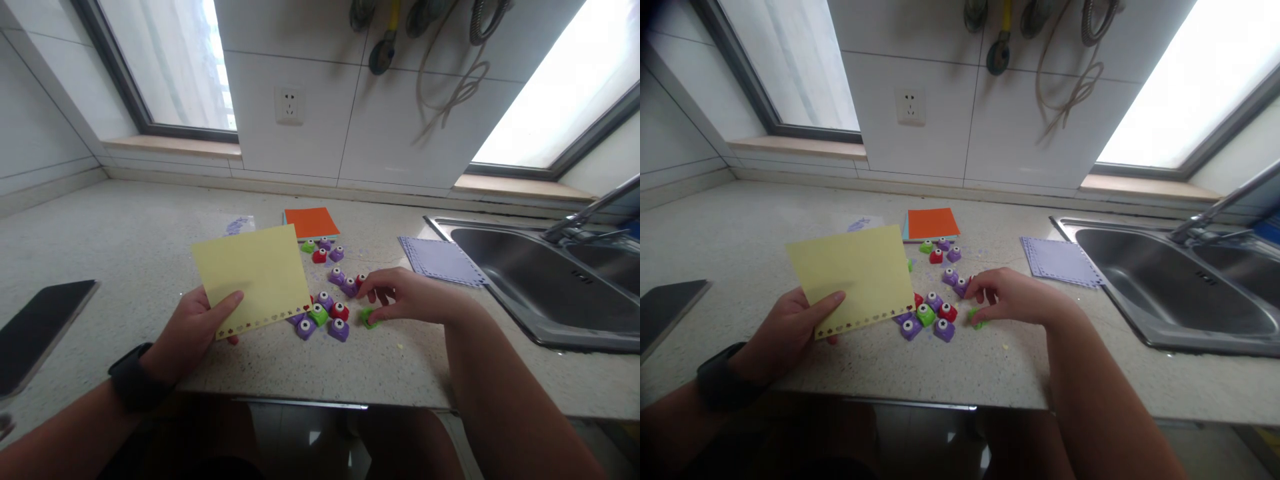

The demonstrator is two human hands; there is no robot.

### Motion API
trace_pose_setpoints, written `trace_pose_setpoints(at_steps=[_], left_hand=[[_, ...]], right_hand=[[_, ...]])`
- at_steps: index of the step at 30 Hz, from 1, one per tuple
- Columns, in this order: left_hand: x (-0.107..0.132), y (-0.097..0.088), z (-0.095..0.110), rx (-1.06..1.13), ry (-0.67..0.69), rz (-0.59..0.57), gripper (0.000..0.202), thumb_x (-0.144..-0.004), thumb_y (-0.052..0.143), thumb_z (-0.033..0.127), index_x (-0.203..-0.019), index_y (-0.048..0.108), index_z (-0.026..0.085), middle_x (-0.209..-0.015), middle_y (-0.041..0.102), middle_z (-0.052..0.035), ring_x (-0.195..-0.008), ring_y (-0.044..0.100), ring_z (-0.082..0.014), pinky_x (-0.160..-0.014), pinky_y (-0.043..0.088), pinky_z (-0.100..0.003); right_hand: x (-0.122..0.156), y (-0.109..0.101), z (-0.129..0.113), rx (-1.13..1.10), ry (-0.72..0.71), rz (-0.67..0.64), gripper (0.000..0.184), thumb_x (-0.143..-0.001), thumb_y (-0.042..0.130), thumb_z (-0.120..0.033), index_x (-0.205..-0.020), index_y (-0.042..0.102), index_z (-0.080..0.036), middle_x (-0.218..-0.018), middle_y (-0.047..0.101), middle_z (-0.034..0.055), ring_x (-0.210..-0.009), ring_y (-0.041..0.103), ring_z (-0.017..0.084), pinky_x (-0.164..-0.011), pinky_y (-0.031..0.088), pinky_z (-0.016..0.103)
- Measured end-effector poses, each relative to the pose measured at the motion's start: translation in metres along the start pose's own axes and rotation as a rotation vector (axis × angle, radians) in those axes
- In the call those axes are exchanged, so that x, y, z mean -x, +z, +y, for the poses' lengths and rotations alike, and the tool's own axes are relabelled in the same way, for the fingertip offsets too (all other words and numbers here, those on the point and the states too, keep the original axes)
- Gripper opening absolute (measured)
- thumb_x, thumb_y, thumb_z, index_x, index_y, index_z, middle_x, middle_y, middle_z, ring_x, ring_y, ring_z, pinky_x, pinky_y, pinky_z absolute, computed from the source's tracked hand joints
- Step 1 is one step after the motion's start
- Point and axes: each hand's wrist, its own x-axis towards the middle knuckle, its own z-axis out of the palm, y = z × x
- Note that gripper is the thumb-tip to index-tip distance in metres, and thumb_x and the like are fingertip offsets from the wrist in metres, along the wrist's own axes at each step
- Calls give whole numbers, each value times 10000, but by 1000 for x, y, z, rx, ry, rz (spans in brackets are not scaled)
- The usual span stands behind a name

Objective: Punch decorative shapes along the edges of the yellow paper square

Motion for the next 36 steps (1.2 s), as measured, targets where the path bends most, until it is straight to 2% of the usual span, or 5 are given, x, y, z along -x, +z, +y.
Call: trace_pose_setpoints(at_steps=[11,17,23,31,36], left_hand=[[-9,17,-4,100,36,-50,336,-811,803,327,-1098,726,171,-1069,789,-98,-638,700,-196,-402,568,-274],[-28,40,-3,272,61,-138,353,-783,822,274,-1074,698,119,-922,794,-83,-524,666,-150,-335,518,-229],[-26,30,-5,301,29,-216,376,-779,829,285,-1084,674,129,-938,789,-86,-578,707,-194,-328,545,-260],[-43,15,-14,192,86,-238,338,-797,814,323,-1035,704,110,-967,776,-105,-593,690,-200,-368,585,-316],[-44,13,-18,114,68,-187,297,-820,789,323,-1035,711,134,-969,780,-105,-554,675,-197,-378,578,-331]], right_hand=[[4,6,5,23,44,-129,366,-783,813,-311,-1141,746,-282,-779,649,-7,-668,578,159,-610,444,288],[6,0,11,-330,-70,95,355,-925,679,-413,-1239,665,-248,-869,654,14,-746,608,156,-670,516,302],[-20,25,18,-911,-113,321,497,-846,801,-325,-1293,606,-229,-929,733,40,-855,715,172,-741,573,316],[-41,8,-16,-784,-161,321,331,-863,777,-286,-1173,708,-192,-1154,731,85,-1051,710,195,-956,569,377],[-58,26,-20,-981,-250,573,451,-736,874,-178,-1109,636,-264,-985,740,-2,-901,740,148,-835,605,302]])
